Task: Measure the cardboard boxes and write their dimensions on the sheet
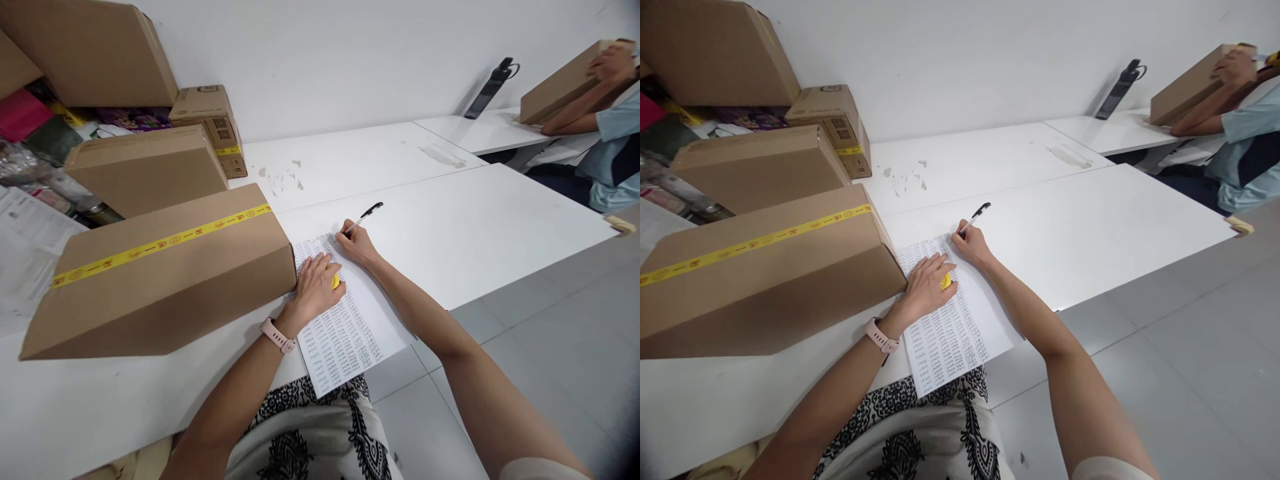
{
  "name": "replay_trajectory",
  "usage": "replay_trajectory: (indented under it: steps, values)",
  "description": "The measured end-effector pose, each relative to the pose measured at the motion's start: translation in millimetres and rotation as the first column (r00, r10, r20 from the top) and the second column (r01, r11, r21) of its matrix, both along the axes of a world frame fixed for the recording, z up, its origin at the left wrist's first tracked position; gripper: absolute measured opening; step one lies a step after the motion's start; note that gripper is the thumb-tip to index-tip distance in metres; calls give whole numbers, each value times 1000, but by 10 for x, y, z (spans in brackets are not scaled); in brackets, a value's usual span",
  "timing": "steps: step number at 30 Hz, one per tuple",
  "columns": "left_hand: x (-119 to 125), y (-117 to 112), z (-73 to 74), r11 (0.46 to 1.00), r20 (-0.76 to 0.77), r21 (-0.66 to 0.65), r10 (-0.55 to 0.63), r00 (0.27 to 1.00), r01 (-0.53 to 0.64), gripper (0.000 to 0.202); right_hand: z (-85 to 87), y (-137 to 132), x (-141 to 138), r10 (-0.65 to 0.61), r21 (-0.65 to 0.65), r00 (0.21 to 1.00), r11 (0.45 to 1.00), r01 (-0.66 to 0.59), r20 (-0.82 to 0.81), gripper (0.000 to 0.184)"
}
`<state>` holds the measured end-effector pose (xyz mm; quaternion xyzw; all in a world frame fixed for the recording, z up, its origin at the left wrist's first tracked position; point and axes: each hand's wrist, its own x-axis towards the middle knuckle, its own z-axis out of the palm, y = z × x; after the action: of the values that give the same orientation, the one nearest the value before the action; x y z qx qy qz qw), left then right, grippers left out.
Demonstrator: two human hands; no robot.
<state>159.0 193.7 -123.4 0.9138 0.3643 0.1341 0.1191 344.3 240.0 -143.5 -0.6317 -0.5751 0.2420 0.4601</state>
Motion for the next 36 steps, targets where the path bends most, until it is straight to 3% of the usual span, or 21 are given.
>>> replay_trajectory:
  steps: [36]
  values:
    - [-3,-2,-14,1000,2,-7,6,1000,-6,39,-12,14,6,-11,16,1000,1000,11,23,15]
